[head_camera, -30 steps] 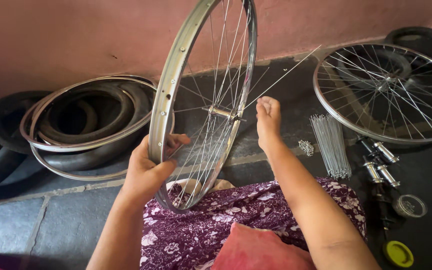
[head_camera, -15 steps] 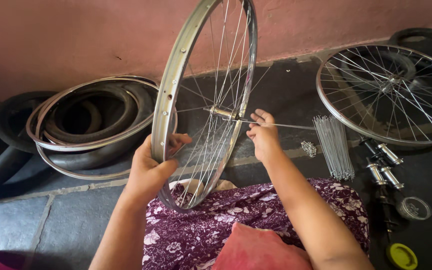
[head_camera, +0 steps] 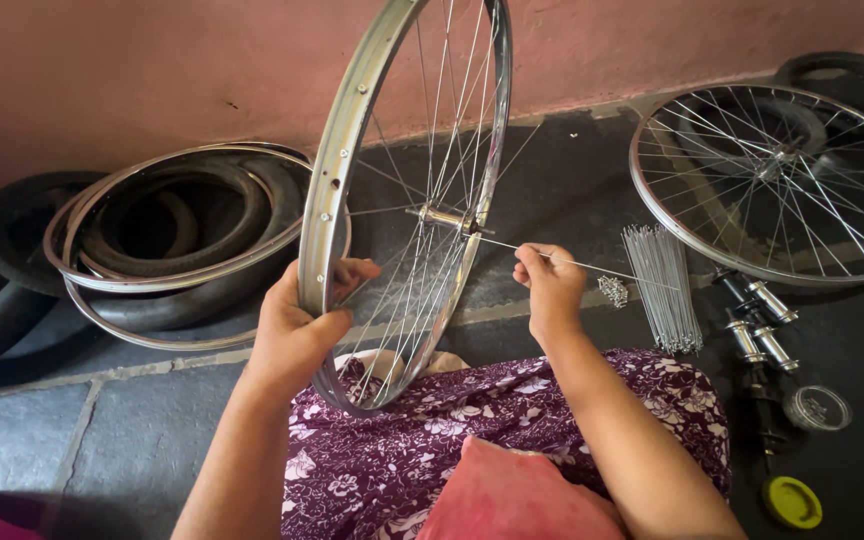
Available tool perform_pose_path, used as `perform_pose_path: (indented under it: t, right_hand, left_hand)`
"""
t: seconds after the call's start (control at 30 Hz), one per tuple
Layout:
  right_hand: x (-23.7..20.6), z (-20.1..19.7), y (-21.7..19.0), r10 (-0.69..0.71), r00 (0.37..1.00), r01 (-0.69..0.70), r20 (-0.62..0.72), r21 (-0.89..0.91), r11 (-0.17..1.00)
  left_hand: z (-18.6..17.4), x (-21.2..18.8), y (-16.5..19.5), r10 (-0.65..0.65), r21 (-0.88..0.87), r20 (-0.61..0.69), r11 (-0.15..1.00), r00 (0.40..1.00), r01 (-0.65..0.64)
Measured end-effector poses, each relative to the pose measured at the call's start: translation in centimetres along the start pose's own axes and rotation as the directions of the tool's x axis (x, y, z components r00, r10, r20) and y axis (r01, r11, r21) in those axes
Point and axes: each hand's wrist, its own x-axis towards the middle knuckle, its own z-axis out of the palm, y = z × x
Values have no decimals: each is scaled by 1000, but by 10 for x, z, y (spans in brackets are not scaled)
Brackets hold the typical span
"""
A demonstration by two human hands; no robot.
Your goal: The person laces a bicycle wheel by inserting spokes through the rim and hub, then secures them with nipples. They rotate the wheel to access different sections and continue the process until the wheel is fully laced.
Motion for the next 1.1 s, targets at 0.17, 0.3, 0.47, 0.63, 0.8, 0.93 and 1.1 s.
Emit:
perform_pose_path:
  t: [0.17,0.3,0.47,0.63,0.8,0.93,1.1]
  right_hand:
    - [-10,10,-11,-290,948,315,130,-259,913]
    - [-13,16,-20,-414,882,469,224,-342,815]
    - [-17,19,-29,-408,880,472,244,-349,810]
    - [-34,22,-54,-659,632,762,409,-485,429]
    - [-52,47,-85,-699,203,979,686,-156,131]
    - [-52,90,-97,-689,165,985,705,-88,146]
    - [-53,132,-110,-577,313,949,754,-275,157]
  left_hand:
    - [1,-2,2,4,18,-3,1000,1000,-4]
    - [2,-3,4,-4,8,0,1000,1000,4]
    - [3,-3,4,-1,15,-14,1000,1000,1]
    - [0,-3,0,-16,-38,-8,999,1000,16]
    - [-2,-2,-5,7,-40,-6,999,1000,-7]
    - [-1,-3,-5,13,-52,-13,999,1000,-14]
    - [1,-7,-2,36,1,-23,999,999,-36]
